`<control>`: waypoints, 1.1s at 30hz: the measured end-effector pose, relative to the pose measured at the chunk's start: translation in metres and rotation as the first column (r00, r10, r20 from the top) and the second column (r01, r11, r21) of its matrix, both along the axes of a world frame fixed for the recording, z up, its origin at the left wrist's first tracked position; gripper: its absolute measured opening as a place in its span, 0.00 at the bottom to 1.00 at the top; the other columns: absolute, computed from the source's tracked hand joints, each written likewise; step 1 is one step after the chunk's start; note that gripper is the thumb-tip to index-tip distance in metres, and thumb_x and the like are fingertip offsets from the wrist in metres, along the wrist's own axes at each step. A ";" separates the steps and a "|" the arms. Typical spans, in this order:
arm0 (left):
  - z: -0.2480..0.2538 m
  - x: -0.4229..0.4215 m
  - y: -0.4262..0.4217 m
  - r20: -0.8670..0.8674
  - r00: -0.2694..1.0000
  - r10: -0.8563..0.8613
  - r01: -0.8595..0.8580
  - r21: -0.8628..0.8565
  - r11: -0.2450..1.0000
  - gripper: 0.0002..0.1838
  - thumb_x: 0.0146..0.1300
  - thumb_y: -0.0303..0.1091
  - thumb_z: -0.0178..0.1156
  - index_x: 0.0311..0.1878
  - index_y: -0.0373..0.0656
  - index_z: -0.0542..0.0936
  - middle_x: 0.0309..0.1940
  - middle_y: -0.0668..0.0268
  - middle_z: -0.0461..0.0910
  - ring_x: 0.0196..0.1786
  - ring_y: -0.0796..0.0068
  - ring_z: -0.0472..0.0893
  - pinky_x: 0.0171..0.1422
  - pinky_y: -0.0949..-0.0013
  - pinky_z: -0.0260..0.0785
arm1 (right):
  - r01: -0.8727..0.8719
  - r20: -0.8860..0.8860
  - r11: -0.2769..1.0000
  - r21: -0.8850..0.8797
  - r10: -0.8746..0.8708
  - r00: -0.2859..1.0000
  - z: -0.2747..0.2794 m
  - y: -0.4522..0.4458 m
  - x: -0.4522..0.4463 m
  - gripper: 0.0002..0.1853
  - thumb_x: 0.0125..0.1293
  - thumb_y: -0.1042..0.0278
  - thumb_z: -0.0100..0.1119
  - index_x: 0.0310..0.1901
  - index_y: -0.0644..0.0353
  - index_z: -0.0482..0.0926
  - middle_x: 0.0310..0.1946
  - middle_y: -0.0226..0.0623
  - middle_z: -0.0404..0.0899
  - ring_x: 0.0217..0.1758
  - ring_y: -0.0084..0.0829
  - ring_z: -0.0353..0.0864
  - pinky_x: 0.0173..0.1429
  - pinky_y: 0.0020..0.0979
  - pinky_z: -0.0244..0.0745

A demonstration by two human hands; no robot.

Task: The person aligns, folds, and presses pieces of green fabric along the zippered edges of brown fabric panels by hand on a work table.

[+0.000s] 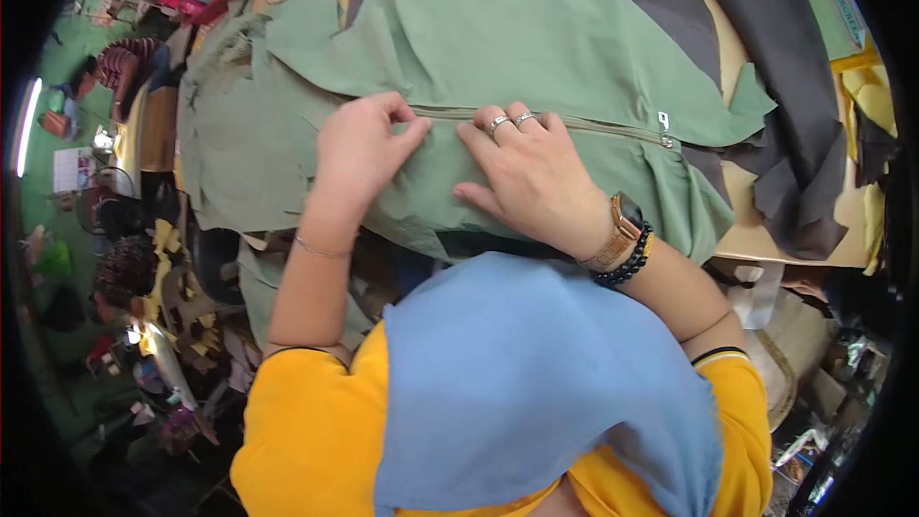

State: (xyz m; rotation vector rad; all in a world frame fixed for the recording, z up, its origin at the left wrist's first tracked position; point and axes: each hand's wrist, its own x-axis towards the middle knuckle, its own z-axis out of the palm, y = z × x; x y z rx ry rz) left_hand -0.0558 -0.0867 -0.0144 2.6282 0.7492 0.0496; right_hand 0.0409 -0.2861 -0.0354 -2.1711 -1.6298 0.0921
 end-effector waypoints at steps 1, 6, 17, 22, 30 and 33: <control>0.002 -0.001 -0.003 -0.011 1.000 -0.007 0.007 0.043 0.999 0.16 0.60 0.43 0.74 0.34 0.39 0.85 0.23 0.63 0.81 0.22 0.70 0.74 0.31 0.63 0.67 | -0.012 -0.017 0.999 0.046 0.013 1.000 -0.001 0.006 -0.002 0.33 0.62 0.48 0.71 0.64 0.57 0.76 0.56 0.34 0.77 0.59 0.35 0.75 0.55 0.39 0.69; 0.000 -0.011 -0.004 0.125 0.982 -0.142 0.120 0.166 0.979 0.08 0.64 0.36 0.72 0.38 0.41 0.87 0.33 0.63 0.84 0.29 0.67 0.80 0.37 0.65 0.72 | -0.008 0.012 0.996 0.089 0.007 1.000 -0.016 0.022 -0.004 0.33 0.64 0.46 0.68 0.63 0.59 0.76 0.56 0.33 0.76 0.59 0.35 0.75 0.54 0.39 0.70; -0.014 -0.027 0.022 0.342 0.939 -0.039 0.070 -0.079 0.994 0.10 0.66 0.36 0.70 0.43 0.39 0.89 0.34 0.59 0.88 0.31 0.65 0.82 0.40 0.64 0.73 | 0.012 0.065 0.997 0.082 -0.018 0.998 -0.018 0.021 -0.008 0.33 0.65 0.44 0.67 0.64 0.60 0.76 0.58 0.34 0.76 0.60 0.33 0.75 0.54 0.39 0.70; -0.010 -0.023 0.021 0.222 0.973 0.055 -0.032 -0.106 0.994 0.12 0.65 0.37 0.71 0.43 0.37 0.88 0.30 0.61 0.87 0.28 0.75 0.78 0.38 0.69 0.71 | 0.024 0.077 0.996 0.081 -0.030 0.997 -0.018 0.021 -0.009 0.33 0.65 0.44 0.67 0.64 0.60 0.76 0.58 0.34 0.76 0.60 0.33 0.75 0.54 0.39 0.71; -0.014 -0.018 0.022 0.175 0.973 0.153 -0.121 -0.180 0.976 0.14 0.65 0.36 0.72 0.42 0.31 0.88 0.30 0.70 0.85 0.34 0.86 0.75 0.41 0.75 0.71 | 0.016 0.107 0.998 0.061 -0.022 0.994 -0.014 0.022 -0.009 0.34 0.66 0.42 0.67 0.61 0.64 0.77 0.57 0.35 0.79 0.61 0.31 0.75 0.50 0.38 0.72; -0.017 -0.019 0.024 0.183 0.971 0.154 -0.115 -0.210 0.971 0.14 0.65 0.36 0.72 0.42 0.31 0.88 0.30 0.70 0.85 0.35 0.85 0.75 0.42 0.75 0.71 | 0.019 0.116 0.998 0.058 -0.026 0.993 -0.014 0.023 -0.009 0.33 0.65 0.42 0.67 0.62 0.62 0.77 0.57 0.34 0.79 0.61 0.31 0.75 0.50 0.38 0.72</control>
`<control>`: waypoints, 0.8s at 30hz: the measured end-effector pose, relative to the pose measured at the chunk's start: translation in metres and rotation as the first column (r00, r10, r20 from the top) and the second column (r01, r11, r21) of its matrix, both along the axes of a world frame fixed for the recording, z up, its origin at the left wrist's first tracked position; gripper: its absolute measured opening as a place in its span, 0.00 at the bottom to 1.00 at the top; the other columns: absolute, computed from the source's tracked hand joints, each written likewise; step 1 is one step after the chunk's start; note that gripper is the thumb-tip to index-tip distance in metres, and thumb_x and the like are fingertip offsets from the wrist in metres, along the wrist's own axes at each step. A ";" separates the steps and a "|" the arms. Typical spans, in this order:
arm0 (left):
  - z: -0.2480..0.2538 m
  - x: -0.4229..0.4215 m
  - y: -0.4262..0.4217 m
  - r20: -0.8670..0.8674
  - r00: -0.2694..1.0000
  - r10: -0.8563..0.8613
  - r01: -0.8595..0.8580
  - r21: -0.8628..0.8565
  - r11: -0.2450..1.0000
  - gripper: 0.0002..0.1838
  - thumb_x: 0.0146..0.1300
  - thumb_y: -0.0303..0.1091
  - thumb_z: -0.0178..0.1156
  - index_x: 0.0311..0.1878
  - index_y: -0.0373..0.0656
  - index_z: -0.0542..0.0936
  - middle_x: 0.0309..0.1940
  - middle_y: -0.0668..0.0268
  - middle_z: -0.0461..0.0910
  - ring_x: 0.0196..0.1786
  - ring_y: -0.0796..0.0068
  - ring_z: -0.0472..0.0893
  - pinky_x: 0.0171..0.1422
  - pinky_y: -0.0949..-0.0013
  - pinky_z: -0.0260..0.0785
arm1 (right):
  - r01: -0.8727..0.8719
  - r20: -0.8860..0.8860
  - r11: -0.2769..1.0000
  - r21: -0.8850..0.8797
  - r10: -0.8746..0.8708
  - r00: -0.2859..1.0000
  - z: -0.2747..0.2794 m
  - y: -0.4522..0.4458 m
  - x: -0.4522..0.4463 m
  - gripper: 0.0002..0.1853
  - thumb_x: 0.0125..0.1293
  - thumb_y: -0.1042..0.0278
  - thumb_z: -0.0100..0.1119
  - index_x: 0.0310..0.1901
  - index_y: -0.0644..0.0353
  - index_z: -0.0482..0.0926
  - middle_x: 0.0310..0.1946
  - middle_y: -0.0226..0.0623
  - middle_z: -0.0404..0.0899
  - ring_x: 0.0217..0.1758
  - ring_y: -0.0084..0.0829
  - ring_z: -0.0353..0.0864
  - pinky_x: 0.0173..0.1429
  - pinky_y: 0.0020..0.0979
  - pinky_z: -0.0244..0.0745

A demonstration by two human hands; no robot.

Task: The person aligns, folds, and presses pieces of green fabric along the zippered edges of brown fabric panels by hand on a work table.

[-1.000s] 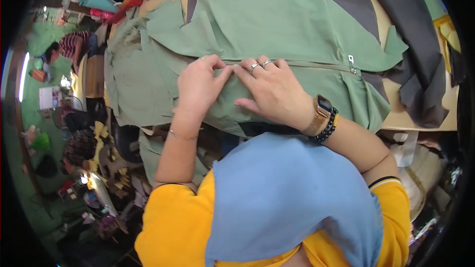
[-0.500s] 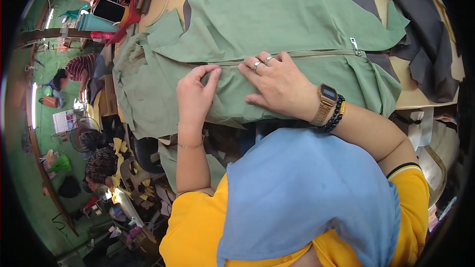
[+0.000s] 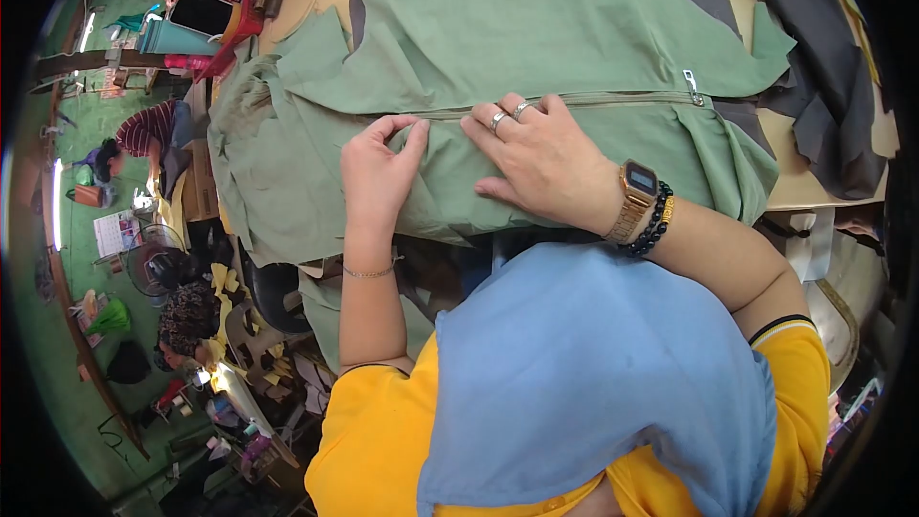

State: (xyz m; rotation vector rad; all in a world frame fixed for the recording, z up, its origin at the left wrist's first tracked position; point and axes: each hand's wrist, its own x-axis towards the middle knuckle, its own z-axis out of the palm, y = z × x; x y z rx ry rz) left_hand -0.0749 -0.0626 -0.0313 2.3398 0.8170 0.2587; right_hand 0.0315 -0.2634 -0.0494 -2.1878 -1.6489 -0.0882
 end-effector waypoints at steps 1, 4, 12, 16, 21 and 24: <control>-0.002 -0.001 0.001 0.017 1.000 -0.005 0.004 0.014 1.000 0.14 0.65 0.37 0.72 0.42 0.33 0.88 0.25 0.69 0.81 0.30 0.85 0.71 0.37 0.73 0.67 | 0.001 0.000 1.000 0.000 -0.001 1.000 0.000 0.000 0.000 0.33 0.65 0.42 0.67 0.62 0.61 0.77 0.57 0.33 0.78 0.61 0.31 0.75 0.50 0.38 0.72; -0.006 -0.001 0.003 0.055 0.998 -0.019 0.017 0.035 0.999 0.13 0.63 0.39 0.72 0.41 0.38 0.89 0.17 0.68 0.73 0.22 0.83 0.64 0.28 0.71 0.61 | -0.001 -0.010 1.000 0.025 0.002 1.000 -0.002 0.003 -0.001 0.32 0.66 0.42 0.67 0.63 0.57 0.78 0.58 0.32 0.78 0.62 0.30 0.74 0.50 0.39 0.71; 0.005 -0.008 0.002 0.066 0.996 -0.064 0.066 -0.033 0.997 0.09 0.66 0.32 0.71 0.42 0.35 0.88 0.36 0.74 0.83 0.41 0.82 0.77 0.48 0.74 0.69 | 0.025 0.002 1.000 0.017 -0.025 1.000 -0.003 0.007 -0.003 0.31 0.66 0.41 0.66 0.63 0.53 0.78 0.59 0.31 0.77 0.62 0.30 0.74 0.50 0.41 0.71; 0.004 -0.011 0.006 0.088 0.996 0.006 -0.003 -0.044 0.999 0.09 0.67 0.32 0.71 0.45 0.38 0.89 0.35 0.74 0.84 0.39 0.85 0.76 0.44 0.76 0.67 | 0.022 -0.016 1.000 -0.020 -0.022 1.000 0.000 0.008 -0.002 0.32 0.65 0.41 0.67 0.63 0.53 0.78 0.60 0.31 0.77 0.63 0.30 0.74 0.50 0.41 0.71; 0.000 -0.018 0.019 0.082 0.996 -0.027 0.032 -0.062 0.998 0.09 0.68 0.32 0.71 0.46 0.37 0.88 0.34 0.75 0.85 0.37 0.87 0.76 0.42 0.77 0.67 | 0.018 -0.018 1.000 -0.013 -0.018 1.000 -0.003 0.006 -0.003 0.33 0.67 0.40 0.64 0.68 0.49 0.76 0.59 0.34 0.75 0.60 0.34 0.75 0.52 0.40 0.70; 0.005 -0.014 0.015 0.143 0.989 0.036 -0.006 -0.202 0.979 0.09 0.67 0.31 0.70 0.42 0.34 0.87 0.34 0.68 0.86 0.40 0.83 0.80 0.52 0.75 0.71 | 0.017 -0.006 1.000 -0.004 -0.017 1.000 -0.002 0.007 -0.001 0.33 0.66 0.41 0.65 0.68 0.49 0.76 0.59 0.33 0.75 0.59 0.34 0.75 0.51 0.40 0.70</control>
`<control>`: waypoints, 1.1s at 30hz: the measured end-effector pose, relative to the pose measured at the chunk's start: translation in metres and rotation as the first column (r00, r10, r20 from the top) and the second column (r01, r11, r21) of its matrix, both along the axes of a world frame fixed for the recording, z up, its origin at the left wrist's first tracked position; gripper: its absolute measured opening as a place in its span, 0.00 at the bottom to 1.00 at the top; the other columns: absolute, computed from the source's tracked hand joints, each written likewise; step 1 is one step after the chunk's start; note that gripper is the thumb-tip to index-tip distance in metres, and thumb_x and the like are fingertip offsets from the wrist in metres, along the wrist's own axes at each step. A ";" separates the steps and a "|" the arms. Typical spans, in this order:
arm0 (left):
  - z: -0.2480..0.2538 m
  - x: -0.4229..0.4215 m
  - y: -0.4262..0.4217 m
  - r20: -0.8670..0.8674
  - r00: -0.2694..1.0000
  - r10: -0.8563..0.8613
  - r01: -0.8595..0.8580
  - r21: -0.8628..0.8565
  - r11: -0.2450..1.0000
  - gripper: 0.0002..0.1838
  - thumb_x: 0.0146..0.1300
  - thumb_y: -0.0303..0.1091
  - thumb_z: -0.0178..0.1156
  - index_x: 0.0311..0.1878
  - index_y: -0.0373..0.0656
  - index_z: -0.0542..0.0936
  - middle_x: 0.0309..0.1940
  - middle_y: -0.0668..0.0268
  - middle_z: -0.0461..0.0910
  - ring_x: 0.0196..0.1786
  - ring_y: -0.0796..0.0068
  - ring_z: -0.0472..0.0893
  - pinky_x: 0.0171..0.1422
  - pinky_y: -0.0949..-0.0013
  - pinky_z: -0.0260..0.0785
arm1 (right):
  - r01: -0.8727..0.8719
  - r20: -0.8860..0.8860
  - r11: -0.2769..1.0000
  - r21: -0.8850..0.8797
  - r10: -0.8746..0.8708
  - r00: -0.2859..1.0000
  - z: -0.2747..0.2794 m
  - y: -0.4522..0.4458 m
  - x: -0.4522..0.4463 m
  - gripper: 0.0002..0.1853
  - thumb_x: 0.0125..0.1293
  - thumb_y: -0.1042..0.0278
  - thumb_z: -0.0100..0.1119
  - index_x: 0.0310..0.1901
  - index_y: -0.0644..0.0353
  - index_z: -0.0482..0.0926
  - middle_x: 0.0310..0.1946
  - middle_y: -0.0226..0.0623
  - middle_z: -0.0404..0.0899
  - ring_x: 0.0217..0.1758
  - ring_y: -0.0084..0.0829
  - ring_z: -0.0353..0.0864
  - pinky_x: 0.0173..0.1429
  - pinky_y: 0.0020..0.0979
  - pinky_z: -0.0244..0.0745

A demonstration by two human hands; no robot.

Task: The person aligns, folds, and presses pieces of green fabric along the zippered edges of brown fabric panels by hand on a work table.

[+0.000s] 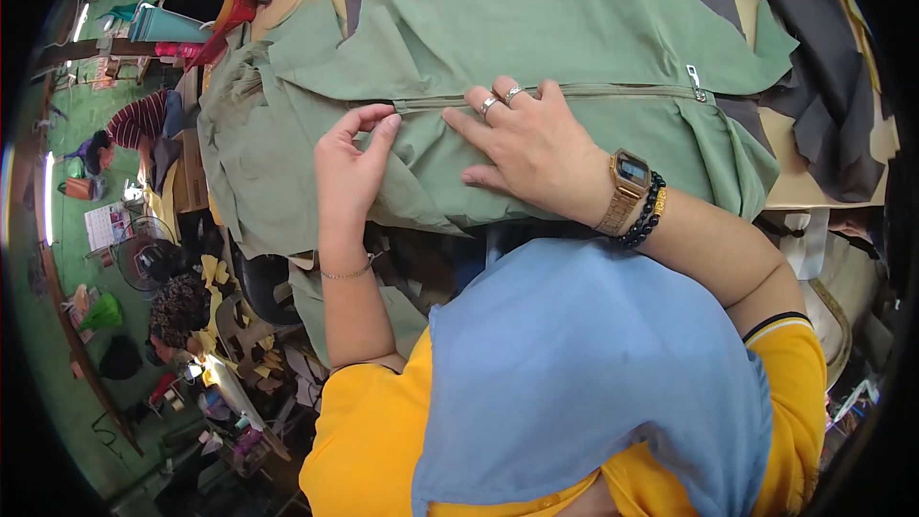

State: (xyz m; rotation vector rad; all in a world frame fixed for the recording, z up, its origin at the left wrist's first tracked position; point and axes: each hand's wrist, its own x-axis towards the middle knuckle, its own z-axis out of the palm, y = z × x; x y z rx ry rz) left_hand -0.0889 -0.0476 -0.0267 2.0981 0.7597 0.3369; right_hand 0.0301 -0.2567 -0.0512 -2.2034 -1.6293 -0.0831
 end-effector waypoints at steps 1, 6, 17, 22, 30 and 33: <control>-0.001 -0.001 0.002 0.000 1.000 -0.013 0.013 0.012 1.000 0.10 0.67 0.32 0.70 0.42 0.33 0.87 0.34 0.69 0.86 0.40 0.83 0.79 0.52 0.75 0.71 | -0.002 -0.003 1.000 -0.007 0.002 1.000 0.001 0.000 0.000 0.33 0.66 0.41 0.65 0.68 0.49 0.76 0.59 0.33 0.75 0.59 0.34 0.75 0.51 0.40 0.70; -0.001 -0.001 0.009 -0.065 0.998 -0.015 0.018 0.043 0.999 0.11 0.66 0.33 0.71 0.41 0.32 0.87 0.33 0.70 0.86 0.38 0.84 0.78 0.48 0.75 0.71 | -0.003 -0.008 1.000 -0.027 0.003 1.000 0.002 0.001 0.002 0.33 0.65 0.41 0.66 0.68 0.49 0.76 0.58 0.33 0.75 0.59 0.34 0.75 0.51 0.40 0.70; 0.001 0.006 0.010 -0.122 0.993 0.010 0.003 0.102 0.995 0.14 0.64 0.37 0.71 0.40 0.33 0.87 0.31 0.69 0.86 0.34 0.83 0.76 0.42 0.74 0.70 | -0.005 -0.027 1.000 -0.016 0.004 1.000 0.001 0.001 0.002 0.34 0.64 0.42 0.68 0.68 0.48 0.76 0.58 0.33 0.75 0.60 0.34 0.74 0.51 0.39 0.70; -0.004 0.004 0.013 -0.150 0.989 -0.005 0.019 0.092 0.996 0.14 0.64 0.38 0.71 0.40 0.34 0.87 0.30 0.68 0.85 0.35 0.82 0.77 0.44 0.72 0.71 | -0.006 -0.062 1.000 -0.012 0.006 0.998 0.002 0.000 0.001 0.33 0.63 0.42 0.68 0.66 0.50 0.77 0.59 0.32 0.76 0.61 0.33 0.74 0.51 0.41 0.71; 0.003 0.011 0.008 -0.203 0.979 0.003 0.055 0.283 0.958 0.10 0.60 0.37 0.73 0.39 0.40 0.88 0.34 0.63 0.87 0.39 0.70 0.84 0.46 0.65 0.75 | -0.009 -0.021 1.000 0.010 0.010 1.000 0.000 0.001 0.004 0.33 0.64 0.41 0.67 0.67 0.49 0.77 0.58 0.34 0.75 0.58 0.34 0.74 0.49 0.39 0.69; 0.009 0.019 0.008 -0.029 0.988 -0.153 0.148 0.482 0.864 0.09 0.56 0.33 0.75 0.40 0.43 0.89 0.35 0.63 0.84 0.39 0.65 0.84 0.45 0.63 0.75 | -0.014 -0.039 1.000 0.022 0.015 0.999 -0.002 0.001 0.003 0.33 0.65 0.41 0.67 0.67 0.50 0.77 0.57 0.34 0.76 0.58 0.34 0.75 0.50 0.40 0.69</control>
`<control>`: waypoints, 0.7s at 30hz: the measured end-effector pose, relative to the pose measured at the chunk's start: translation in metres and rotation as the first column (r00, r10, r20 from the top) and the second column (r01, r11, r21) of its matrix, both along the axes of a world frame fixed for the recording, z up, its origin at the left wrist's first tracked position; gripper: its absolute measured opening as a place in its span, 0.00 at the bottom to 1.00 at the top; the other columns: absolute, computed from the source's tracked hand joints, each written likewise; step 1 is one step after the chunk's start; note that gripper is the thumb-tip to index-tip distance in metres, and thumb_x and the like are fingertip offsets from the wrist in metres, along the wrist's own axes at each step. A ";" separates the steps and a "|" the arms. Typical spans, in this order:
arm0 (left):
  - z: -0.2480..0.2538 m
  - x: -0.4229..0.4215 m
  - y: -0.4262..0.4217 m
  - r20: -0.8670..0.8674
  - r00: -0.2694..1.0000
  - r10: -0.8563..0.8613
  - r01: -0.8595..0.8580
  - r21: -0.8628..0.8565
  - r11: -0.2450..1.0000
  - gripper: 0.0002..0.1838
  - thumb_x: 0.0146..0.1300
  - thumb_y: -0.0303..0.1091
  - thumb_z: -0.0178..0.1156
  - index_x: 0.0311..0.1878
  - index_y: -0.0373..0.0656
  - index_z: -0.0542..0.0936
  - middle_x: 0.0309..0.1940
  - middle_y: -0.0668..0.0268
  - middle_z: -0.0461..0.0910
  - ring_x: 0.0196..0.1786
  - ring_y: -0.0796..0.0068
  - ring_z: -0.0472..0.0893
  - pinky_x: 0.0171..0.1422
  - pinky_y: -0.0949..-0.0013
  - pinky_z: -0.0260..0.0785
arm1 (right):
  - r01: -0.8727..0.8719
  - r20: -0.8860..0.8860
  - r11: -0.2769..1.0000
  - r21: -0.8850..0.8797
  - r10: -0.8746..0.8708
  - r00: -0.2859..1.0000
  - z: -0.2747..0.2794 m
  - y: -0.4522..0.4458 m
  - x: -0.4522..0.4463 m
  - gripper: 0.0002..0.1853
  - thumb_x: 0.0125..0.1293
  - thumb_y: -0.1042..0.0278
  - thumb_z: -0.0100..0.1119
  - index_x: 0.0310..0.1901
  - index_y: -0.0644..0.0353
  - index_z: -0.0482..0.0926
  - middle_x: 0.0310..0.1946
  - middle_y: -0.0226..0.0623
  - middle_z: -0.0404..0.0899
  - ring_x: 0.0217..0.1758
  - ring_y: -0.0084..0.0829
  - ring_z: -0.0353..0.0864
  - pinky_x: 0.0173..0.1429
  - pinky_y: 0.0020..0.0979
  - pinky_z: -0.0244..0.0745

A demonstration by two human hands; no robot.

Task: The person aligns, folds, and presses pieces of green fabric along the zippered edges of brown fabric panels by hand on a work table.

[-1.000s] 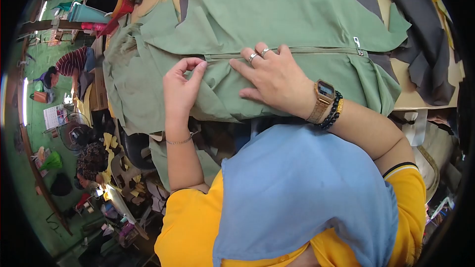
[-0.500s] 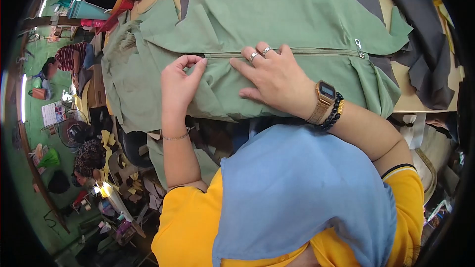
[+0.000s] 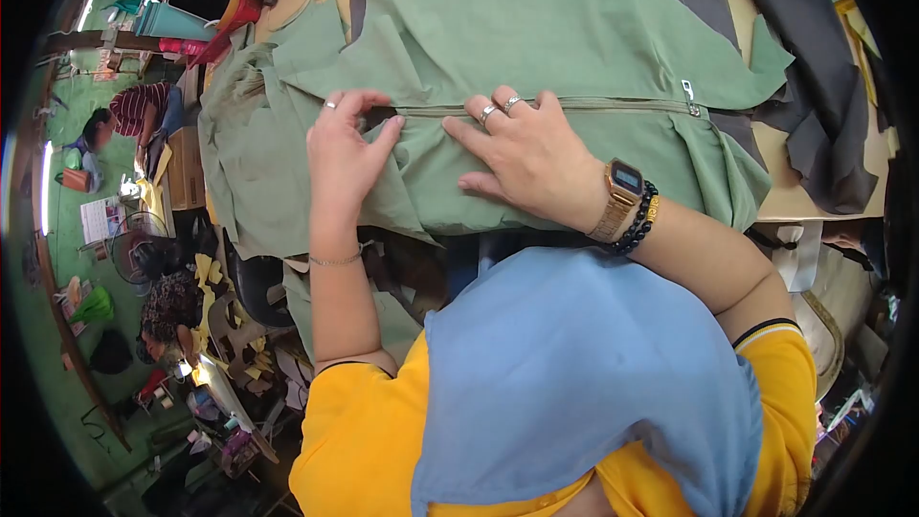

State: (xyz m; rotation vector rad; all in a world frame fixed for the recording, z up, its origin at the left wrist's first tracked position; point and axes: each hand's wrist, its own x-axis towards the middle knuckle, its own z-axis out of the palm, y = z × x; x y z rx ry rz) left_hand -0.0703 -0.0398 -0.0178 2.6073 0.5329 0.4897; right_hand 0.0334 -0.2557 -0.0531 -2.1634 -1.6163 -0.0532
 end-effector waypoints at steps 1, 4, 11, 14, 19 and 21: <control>0.001 0.002 0.002 -0.031 0.996 -0.088 0.089 0.041 0.995 0.09 0.57 0.31 0.74 0.41 0.41 0.89 0.36 0.64 0.84 0.39 0.67 0.83 0.45 0.64 0.74 | -0.007 -0.018 1.000 0.003 0.007 1.000 0.001 0.000 0.000 0.34 0.65 0.41 0.66 0.67 0.52 0.76 0.57 0.35 0.76 0.58 0.34 0.75 0.51 0.40 0.70; 0.004 0.004 0.016 -0.094 0.958 -0.270 0.278 0.090 0.956 0.10 0.57 0.26 0.73 0.43 0.40 0.89 0.37 0.63 0.82 0.39 0.68 0.81 0.46 0.65 0.72 | -0.038 -0.076 0.994 -0.100 0.030 0.997 0.013 0.003 -0.001 0.36 0.66 0.40 0.65 0.67 0.57 0.75 0.60 0.37 0.76 0.62 0.36 0.75 0.56 0.43 0.71; -0.034 0.001 0.048 0.055 0.942 -0.331 0.335 -0.135 0.932 0.11 0.59 0.26 0.73 0.45 0.40 0.91 0.34 0.63 0.82 0.38 0.70 0.81 0.45 0.70 0.72 | -0.090 -0.026 0.996 0.008 0.090 0.996 -0.022 0.035 -0.006 0.48 0.69 0.29 0.54 0.76 0.63 0.65 0.79 0.45 0.62 0.84 0.43 0.57 0.83 0.57 0.51; -0.027 0.000 0.044 -0.014 0.971 -0.239 0.220 -0.348 0.912 0.09 0.61 0.26 0.73 0.45 0.37 0.90 0.35 0.67 0.80 0.41 0.76 0.79 0.48 0.73 0.70 | -0.122 -0.056 0.992 0.025 0.123 0.991 -0.030 0.019 0.002 0.48 0.71 0.28 0.51 0.77 0.64 0.63 0.80 0.45 0.61 0.85 0.42 0.55 0.85 0.55 0.47; -0.026 0.001 0.043 -0.041 0.982 -0.184 0.145 -0.459 0.876 0.09 0.63 0.26 0.73 0.45 0.36 0.90 0.34 0.74 0.76 0.39 0.82 0.71 0.45 0.77 0.62 | -0.064 -0.083 0.998 -0.026 0.061 0.995 -0.024 -0.038 0.017 0.47 0.72 0.31 0.52 0.78 0.64 0.62 0.81 0.45 0.59 0.85 0.43 0.54 0.85 0.50 0.49; -0.025 0.001 0.044 -0.066 0.981 -0.183 0.136 -0.440 0.888 0.09 0.63 0.27 0.73 0.45 0.36 0.90 0.34 0.75 0.76 0.37 0.83 0.69 0.43 0.76 0.60 | 0.004 -0.066 0.999 -0.054 -0.008 0.998 -0.018 -0.072 0.025 0.46 0.73 0.32 0.52 0.78 0.64 0.61 0.81 0.45 0.58 0.85 0.44 0.54 0.85 0.50 0.49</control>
